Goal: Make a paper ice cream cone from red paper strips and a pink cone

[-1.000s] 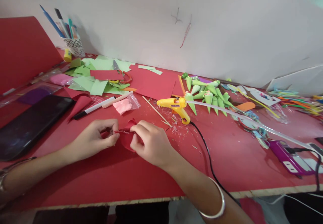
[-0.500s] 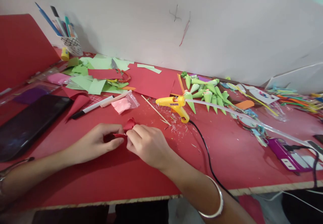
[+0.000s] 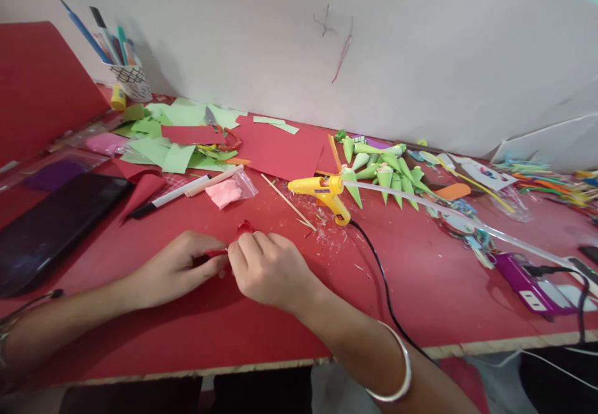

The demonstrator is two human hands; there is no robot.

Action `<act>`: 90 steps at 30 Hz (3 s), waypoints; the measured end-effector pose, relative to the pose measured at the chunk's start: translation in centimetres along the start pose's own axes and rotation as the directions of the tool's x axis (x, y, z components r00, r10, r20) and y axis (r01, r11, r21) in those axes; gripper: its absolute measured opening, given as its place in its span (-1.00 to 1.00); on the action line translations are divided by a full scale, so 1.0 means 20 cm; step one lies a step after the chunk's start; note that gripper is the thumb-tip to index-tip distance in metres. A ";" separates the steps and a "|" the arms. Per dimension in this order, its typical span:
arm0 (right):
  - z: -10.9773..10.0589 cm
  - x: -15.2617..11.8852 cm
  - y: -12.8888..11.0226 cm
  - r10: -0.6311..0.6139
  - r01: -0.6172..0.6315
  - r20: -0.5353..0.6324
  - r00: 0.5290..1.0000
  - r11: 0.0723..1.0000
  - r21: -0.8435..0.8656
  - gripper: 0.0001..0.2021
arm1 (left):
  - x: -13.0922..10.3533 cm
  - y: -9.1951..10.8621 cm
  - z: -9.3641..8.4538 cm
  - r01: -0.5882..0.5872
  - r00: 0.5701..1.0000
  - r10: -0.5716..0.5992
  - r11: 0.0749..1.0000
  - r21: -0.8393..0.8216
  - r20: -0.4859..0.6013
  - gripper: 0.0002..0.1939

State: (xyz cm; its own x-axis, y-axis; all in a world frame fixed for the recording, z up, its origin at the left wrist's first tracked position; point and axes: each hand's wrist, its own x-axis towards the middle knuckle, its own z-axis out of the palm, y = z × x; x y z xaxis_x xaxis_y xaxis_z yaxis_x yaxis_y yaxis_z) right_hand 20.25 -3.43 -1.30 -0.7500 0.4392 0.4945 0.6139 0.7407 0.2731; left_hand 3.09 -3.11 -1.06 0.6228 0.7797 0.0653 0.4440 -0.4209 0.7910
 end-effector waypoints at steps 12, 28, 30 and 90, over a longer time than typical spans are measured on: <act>0.02 0.01 -0.01 0.144 -0.155 0.060 0.988 0.953 0.261 -0.77 | 0.00 0.00 0.01 -0.011 0.999 0.010 0.999 0.035 0.032 -0.78; 0.00 -0.01 0.01 0.015 -0.016 0.007 1.000 0.997 0.071 -0.82 | 0.00 -0.01 0.00 -0.005 1.000 0.005 1.000 -0.015 0.013 -0.78; 0.01 -0.01 0.02 0.018 -0.018 0.011 1.000 0.998 0.057 -0.80 | -0.01 -0.01 0.00 -0.029 0.999 0.028 1.000 0.013 0.031 -0.77; -0.01 -0.01 0.05 0.186 -0.272 0.207 0.961 0.781 0.562 -0.90 | -0.02 -0.02 -0.01 0.071 0.997 -0.070 0.994 -0.087 0.013 -0.79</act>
State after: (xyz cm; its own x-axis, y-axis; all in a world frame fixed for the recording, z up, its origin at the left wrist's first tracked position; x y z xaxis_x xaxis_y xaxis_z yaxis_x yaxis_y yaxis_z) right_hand 21.09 -2.85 -1.00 -0.6575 0.6645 0.3553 0.5447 0.7449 -0.3852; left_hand 2.59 -3.11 -1.27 0.5988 0.8009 0.0017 0.4290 -0.3226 0.8437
